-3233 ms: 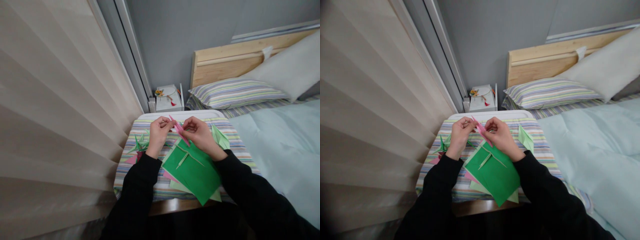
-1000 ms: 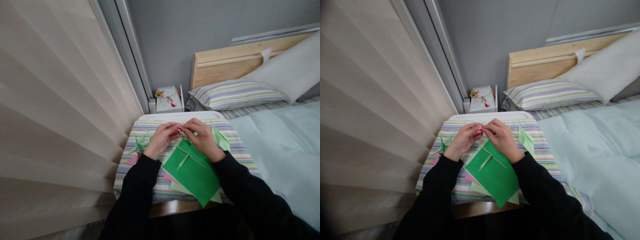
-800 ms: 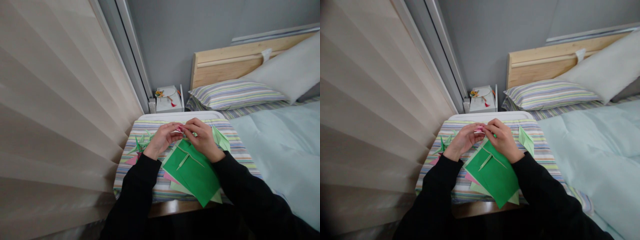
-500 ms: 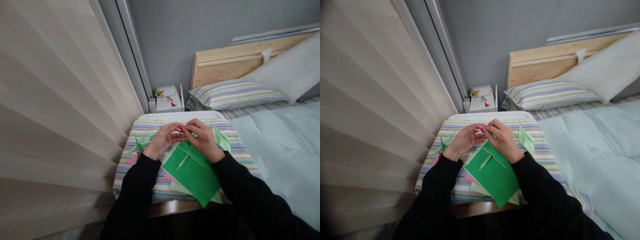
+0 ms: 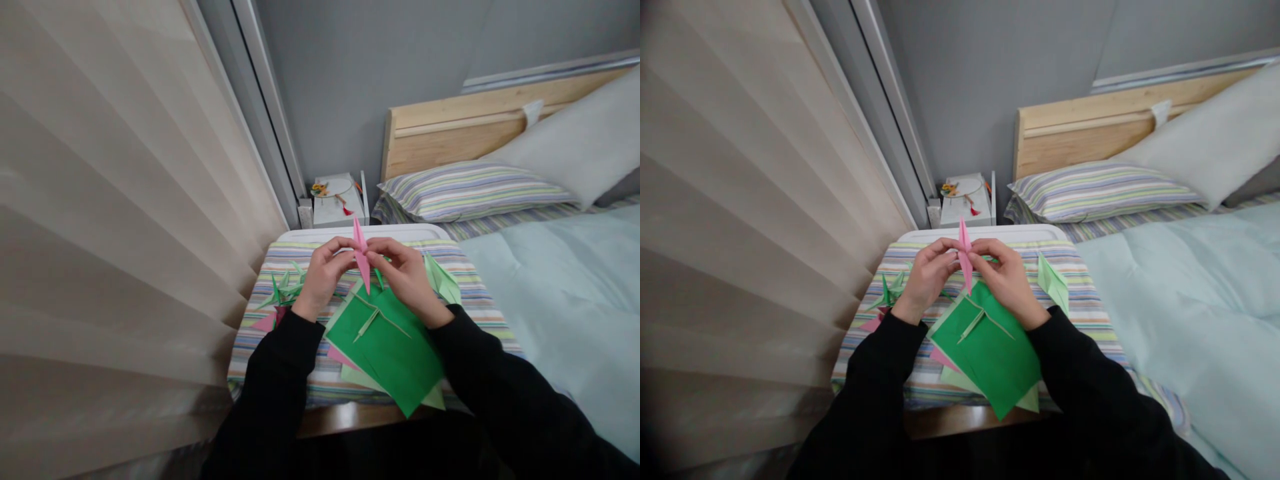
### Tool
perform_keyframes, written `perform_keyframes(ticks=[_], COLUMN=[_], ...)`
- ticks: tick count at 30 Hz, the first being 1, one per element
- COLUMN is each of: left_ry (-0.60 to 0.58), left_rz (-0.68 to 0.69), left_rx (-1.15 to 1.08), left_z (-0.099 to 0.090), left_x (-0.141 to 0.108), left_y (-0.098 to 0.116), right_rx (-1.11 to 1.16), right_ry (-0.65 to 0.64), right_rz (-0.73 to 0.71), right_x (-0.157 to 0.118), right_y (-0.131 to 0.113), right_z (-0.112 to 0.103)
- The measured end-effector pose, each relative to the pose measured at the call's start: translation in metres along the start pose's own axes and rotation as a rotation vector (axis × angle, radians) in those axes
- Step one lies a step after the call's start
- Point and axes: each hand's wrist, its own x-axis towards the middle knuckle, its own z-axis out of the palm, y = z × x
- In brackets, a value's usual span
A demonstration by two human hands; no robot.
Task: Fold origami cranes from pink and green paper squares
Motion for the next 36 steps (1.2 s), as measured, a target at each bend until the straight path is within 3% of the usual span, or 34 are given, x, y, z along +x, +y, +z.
perform_keyframes(ticks=[5, 14, 18, 23, 30, 36], left_ry=[0.065, 0.114, 0.065, -0.042, -0.105, -0.187], left_rz=[0.078, 0.021, -0.011, -0.144, -0.129, -0.176], left_rx=[0.171, 0.22, 0.23, 0.169, 0.247, 0.326], left_z=[-0.002, -0.002, -0.003, -0.001, -0.001, 0.001], left_x=[0.005, 0.006, 0.005, 0.002, 0.0, -0.001], left_y=[-0.006, -0.008, -0.009, -0.006, 0.0, 0.004], right_rx=[0.215, 0.201, 0.146, 0.046, 0.181, 0.309], right_ry=[0.03, 0.073, -0.002, 0.033, -0.035, 0.068], right_rz=[0.196, 0.241, 0.289, 0.257, 0.369, 0.419], right_x=[0.003, 0.003, 0.003, 0.003, 0.005, 0.007], right_y=[0.007, 0.009, 0.005, -0.002, -0.004, -0.005], right_z=[0.003, 0.004, 0.002, -0.001, -0.001, -0.001])
